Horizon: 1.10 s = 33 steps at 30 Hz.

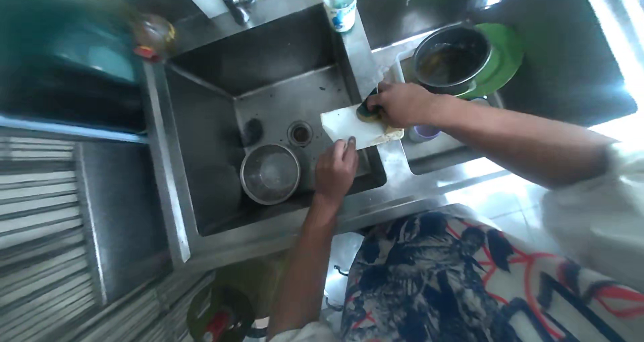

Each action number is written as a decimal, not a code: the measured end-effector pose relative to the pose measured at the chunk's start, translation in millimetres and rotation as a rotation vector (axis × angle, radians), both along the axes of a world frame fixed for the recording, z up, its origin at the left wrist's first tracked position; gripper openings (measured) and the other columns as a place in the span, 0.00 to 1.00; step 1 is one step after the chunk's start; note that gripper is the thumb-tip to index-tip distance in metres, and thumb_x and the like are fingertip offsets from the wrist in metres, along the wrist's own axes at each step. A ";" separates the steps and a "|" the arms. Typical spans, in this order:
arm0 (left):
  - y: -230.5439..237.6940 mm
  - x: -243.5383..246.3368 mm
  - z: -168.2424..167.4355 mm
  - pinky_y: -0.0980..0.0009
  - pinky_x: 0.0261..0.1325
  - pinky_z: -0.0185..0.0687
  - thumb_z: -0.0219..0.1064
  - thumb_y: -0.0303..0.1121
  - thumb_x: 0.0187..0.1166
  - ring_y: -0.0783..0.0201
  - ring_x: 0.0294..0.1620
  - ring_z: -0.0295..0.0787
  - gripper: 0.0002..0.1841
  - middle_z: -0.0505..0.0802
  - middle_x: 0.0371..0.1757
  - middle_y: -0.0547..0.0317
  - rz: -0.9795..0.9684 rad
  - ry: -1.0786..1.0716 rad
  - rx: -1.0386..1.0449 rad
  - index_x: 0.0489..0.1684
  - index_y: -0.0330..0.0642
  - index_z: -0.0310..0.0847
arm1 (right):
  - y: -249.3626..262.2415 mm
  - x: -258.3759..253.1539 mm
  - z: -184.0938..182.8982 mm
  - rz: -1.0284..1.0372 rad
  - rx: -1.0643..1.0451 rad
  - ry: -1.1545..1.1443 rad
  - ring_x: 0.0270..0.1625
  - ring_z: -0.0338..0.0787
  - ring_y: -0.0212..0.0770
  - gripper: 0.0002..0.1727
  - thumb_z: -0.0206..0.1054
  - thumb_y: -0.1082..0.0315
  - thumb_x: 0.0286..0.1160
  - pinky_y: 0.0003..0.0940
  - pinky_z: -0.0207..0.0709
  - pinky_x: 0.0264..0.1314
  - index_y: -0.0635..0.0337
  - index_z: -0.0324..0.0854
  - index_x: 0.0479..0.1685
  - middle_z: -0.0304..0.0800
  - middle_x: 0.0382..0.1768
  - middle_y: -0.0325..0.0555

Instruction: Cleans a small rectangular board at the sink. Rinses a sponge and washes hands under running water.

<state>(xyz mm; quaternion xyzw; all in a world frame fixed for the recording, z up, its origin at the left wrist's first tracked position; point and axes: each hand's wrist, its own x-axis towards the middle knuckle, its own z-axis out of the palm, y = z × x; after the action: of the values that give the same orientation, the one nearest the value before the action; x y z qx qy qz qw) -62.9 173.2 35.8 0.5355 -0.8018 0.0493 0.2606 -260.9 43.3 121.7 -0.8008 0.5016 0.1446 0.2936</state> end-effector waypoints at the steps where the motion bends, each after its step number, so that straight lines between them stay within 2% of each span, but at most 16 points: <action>1: 1.5 -5.6 -1.8 0.61 0.28 0.87 0.76 0.32 0.69 0.51 0.31 0.92 0.17 0.92 0.46 0.41 0.092 0.078 0.044 0.56 0.37 0.92 | -1.3 -2.5 -4.2 0.000 0.000 0.014 0.61 0.87 0.68 0.17 0.65 0.71 0.80 0.69 0.81 0.56 0.50 0.86 0.65 0.81 0.66 0.63; 2: 3.3 -12.0 -0.7 0.58 0.29 0.88 0.79 0.34 0.67 0.48 0.33 0.92 0.23 0.91 0.51 0.38 0.199 0.172 0.125 0.61 0.35 0.89 | -3.0 -4.7 -7.7 0.004 -0.001 0.023 0.61 0.87 0.68 0.17 0.65 0.72 0.80 0.69 0.81 0.56 0.50 0.86 0.65 0.81 0.67 0.63; 4: 4.9 -22.3 8.0 0.51 0.42 0.89 0.82 0.38 0.67 0.44 0.45 0.92 0.38 0.87 0.63 0.34 0.407 0.391 0.435 0.78 0.31 0.73 | -4.8 -7.1 -11.8 0.012 0.005 0.018 0.64 0.86 0.68 0.18 0.66 0.73 0.79 0.69 0.81 0.57 0.49 0.86 0.65 0.80 0.69 0.63; 5: 3.7 -23.9 10.9 0.54 0.46 0.87 0.82 0.38 0.68 0.48 0.47 0.90 0.43 0.85 0.65 0.35 0.463 0.521 0.584 0.84 0.31 0.64 | -5.3 -7.4 -12.8 0.018 0.008 0.017 0.64 0.85 0.69 0.18 0.66 0.73 0.79 0.69 0.81 0.57 0.49 0.86 0.65 0.80 0.69 0.63; 6: 2.6 -24.8 13.3 0.59 0.46 0.87 0.82 0.35 0.69 0.54 0.45 0.89 0.43 0.85 0.65 0.37 0.483 0.663 0.706 0.84 0.32 0.62 | -5.6 -8.1 -13.9 0.025 0.006 0.015 0.65 0.85 0.69 0.18 0.66 0.73 0.79 0.69 0.81 0.56 0.48 0.86 0.66 0.79 0.69 0.62; 8: 0.4 -26.5 18.6 0.67 0.44 0.88 0.77 0.23 0.72 0.64 0.40 0.90 0.30 0.91 0.56 0.45 0.480 1.003 0.905 0.75 0.32 0.71 | -5.3 -9.2 -16.3 0.036 0.001 0.013 0.65 0.85 0.69 0.18 0.67 0.73 0.78 0.70 0.81 0.56 0.48 0.86 0.65 0.80 0.69 0.63; 9: -0.6 -26.7 20.2 0.73 0.36 0.83 0.72 0.19 0.74 0.69 0.32 0.86 0.22 0.92 0.47 0.50 0.484 1.136 0.964 0.67 0.31 0.77 | -4.5 -9.3 -16.9 0.038 0.001 0.015 0.66 0.84 0.70 0.18 0.67 0.73 0.79 0.70 0.80 0.57 0.49 0.86 0.65 0.80 0.69 0.63; 11: -4.0 -23.3 26.1 0.77 0.32 0.79 0.61 0.21 0.83 0.72 0.26 0.81 0.11 0.88 0.33 0.57 0.526 1.296 1.058 0.59 0.31 0.81 | -4.3 -9.4 -16.4 0.034 0.001 0.008 0.67 0.83 0.70 0.19 0.66 0.75 0.78 0.70 0.79 0.58 0.50 0.86 0.65 0.79 0.69 0.63; 12: -5.9 -21.8 27.3 0.78 0.29 0.79 0.57 0.24 0.87 0.73 0.22 0.80 0.09 0.85 0.27 0.60 0.559 1.325 1.072 0.55 0.31 0.82 | -4.7 -9.6 -15.2 0.035 0.004 0.004 0.68 0.83 0.70 0.19 0.66 0.75 0.79 0.70 0.79 0.59 0.50 0.85 0.66 0.79 0.70 0.63; 14: -8.9 -18.3 26.8 0.79 0.27 0.77 0.54 0.29 0.91 0.74 0.20 0.78 0.11 0.83 0.23 0.62 0.582 1.318 1.097 0.50 0.31 0.81 | -5.9 -9.5 -13.6 0.042 0.005 -0.018 0.69 0.82 0.71 0.20 0.64 0.76 0.80 0.71 0.78 0.60 0.50 0.85 0.67 0.78 0.71 0.63; 18: -8.4 -23.1 23.7 0.80 0.26 0.76 0.59 0.28 0.89 0.74 0.19 0.76 0.10 0.83 0.22 0.63 0.604 1.341 0.981 0.38 0.34 0.82 | 2.3 -1.7 -2.9 0.014 -0.092 -0.062 0.68 0.82 0.71 0.20 0.69 0.77 0.75 0.68 0.81 0.56 0.53 0.85 0.66 0.79 0.69 0.65; 22: -6.6 -44.0 22.6 0.78 0.30 0.78 0.61 0.26 0.87 0.73 0.22 0.78 0.08 0.83 0.24 0.61 0.712 1.352 0.822 0.38 0.32 0.81 | 48.6 31.6 7.9 -0.132 -0.111 -0.240 0.64 0.86 0.68 0.22 0.72 0.73 0.73 0.64 0.85 0.52 0.52 0.83 0.68 0.77 0.70 0.64; 24: -5.9 -51.7 16.6 0.73 0.35 0.81 0.61 0.25 0.87 0.70 0.26 0.81 0.08 0.85 0.28 0.57 0.708 1.358 0.755 0.41 0.29 0.83 | 67.1 47.8 -11.8 -0.161 -0.077 -0.264 0.67 0.84 0.69 0.24 0.73 0.75 0.73 0.63 0.85 0.54 0.54 0.82 0.70 0.76 0.72 0.65; 25: -5.0 -53.7 11.9 0.72 0.35 0.84 0.62 0.25 0.86 0.70 0.26 0.83 0.08 0.87 0.27 0.58 0.708 1.345 0.707 0.39 0.30 0.83 | 68.7 49.1 -23.9 -0.157 -0.093 -0.259 0.68 0.83 0.69 0.23 0.72 0.76 0.73 0.61 0.85 0.54 0.55 0.81 0.69 0.75 0.72 0.67; 29: 1.3 -54.0 -3.3 0.77 0.23 0.71 0.64 0.27 0.86 0.75 0.16 0.71 0.11 0.79 0.19 0.64 0.767 1.258 0.652 0.29 0.34 0.81 | 41.4 20.2 -56.7 -0.244 -0.195 -0.234 0.70 0.83 0.71 0.25 0.73 0.77 0.69 0.65 0.85 0.54 0.57 0.82 0.68 0.75 0.73 0.69; 33: 4.6 -55.4 -4.0 0.79 0.21 0.71 0.63 0.26 0.86 0.76 0.14 0.71 0.12 0.79 0.17 0.67 0.718 1.272 0.633 0.28 0.35 0.82 | -2.4 -0.9 -60.9 -0.312 -0.185 -0.171 0.71 0.82 0.70 0.22 0.68 0.73 0.77 0.66 0.83 0.59 0.54 0.82 0.71 0.74 0.76 0.65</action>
<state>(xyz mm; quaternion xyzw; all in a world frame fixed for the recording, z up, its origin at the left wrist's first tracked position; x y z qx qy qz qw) -118.3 177.8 31.8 0.7353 -0.2536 -0.4150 0.4720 -261.7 40.9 60.8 -0.7463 0.6041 -0.0180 0.2790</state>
